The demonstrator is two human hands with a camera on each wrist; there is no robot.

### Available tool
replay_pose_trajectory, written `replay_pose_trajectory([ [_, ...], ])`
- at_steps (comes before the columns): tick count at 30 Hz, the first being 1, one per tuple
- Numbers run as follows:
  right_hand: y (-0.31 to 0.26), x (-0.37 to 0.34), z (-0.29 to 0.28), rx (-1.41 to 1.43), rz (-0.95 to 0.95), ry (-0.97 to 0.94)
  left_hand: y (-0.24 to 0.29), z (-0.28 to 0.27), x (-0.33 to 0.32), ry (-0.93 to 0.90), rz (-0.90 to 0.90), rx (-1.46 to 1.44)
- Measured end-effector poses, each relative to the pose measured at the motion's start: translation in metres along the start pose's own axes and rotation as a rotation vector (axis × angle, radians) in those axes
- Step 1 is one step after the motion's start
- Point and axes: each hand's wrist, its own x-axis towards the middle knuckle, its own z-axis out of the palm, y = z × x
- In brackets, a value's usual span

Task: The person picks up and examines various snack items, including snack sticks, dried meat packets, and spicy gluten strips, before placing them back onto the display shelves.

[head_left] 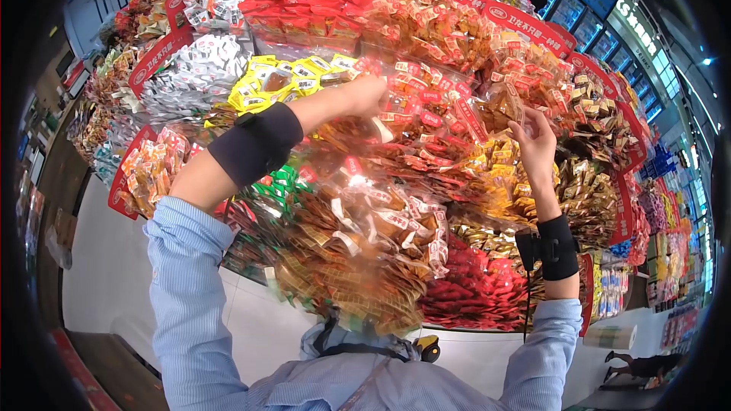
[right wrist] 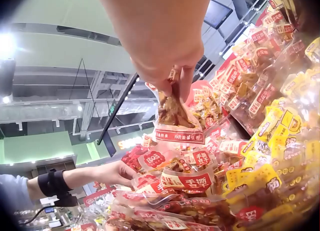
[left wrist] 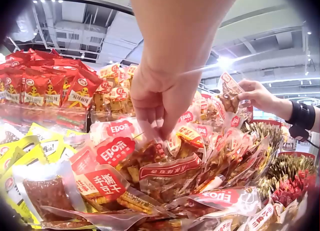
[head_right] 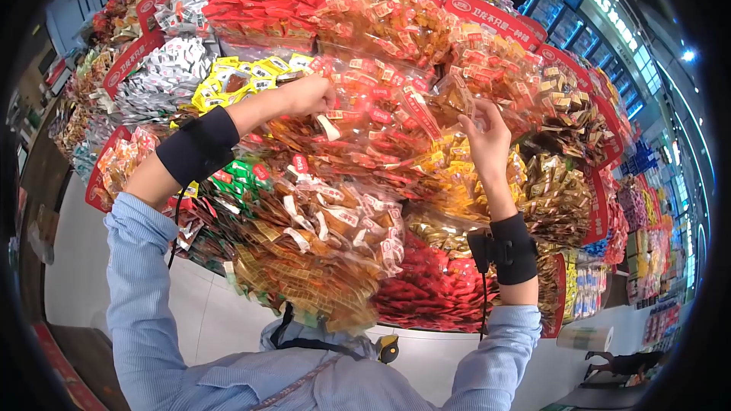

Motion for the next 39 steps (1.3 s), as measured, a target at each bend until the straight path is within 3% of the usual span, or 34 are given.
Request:
replay_pose_trajectory([
  [13,0.006,-0.013,0.001,0.080,0.043,-0.036,-0.001,0.013,-0.004,-0.005,0.071,0.000],
  [16,0.008,-0.012,-0.008,-0.067,0.025,0.005,0.006,-0.002,-0.014,-0.101,0.032,-0.103],
  [17,0.007,-0.013,-0.013,0.072,0.033,0.012,0.002,-0.001,-0.017,-0.122,-0.065,-0.248],
  [20,0.004,-0.019,-0.037,0.206,0.070,0.092,0.006,-0.011,-0.036,-0.006,0.073,-0.129],
  [23,0.006,-0.026,-0.067,0.136,0.064,0.190,0.004,-0.009,-0.051,-0.044,0.103,-0.287],
  [29,0.023,-0.046,-0.118,0.049,0.084,0.383,-0.008,0.003,-0.051,-0.075,0.071,-0.153],
  [34,0.030,-0.081,-0.132,0.064,0.142,0.400,-0.014,0.003,-0.054,-0.077,0.115,-0.182],
  [35,0.034,-0.088,-0.134,0.068,0.151,0.397,-0.017,0.004,-0.055,-0.057,0.058,-0.231],
  [39,0.046,-0.109,-0.138,0.043,0.195,0.409,-0.024,0.002,-0.061,-0.058,0.069,0.014],
])
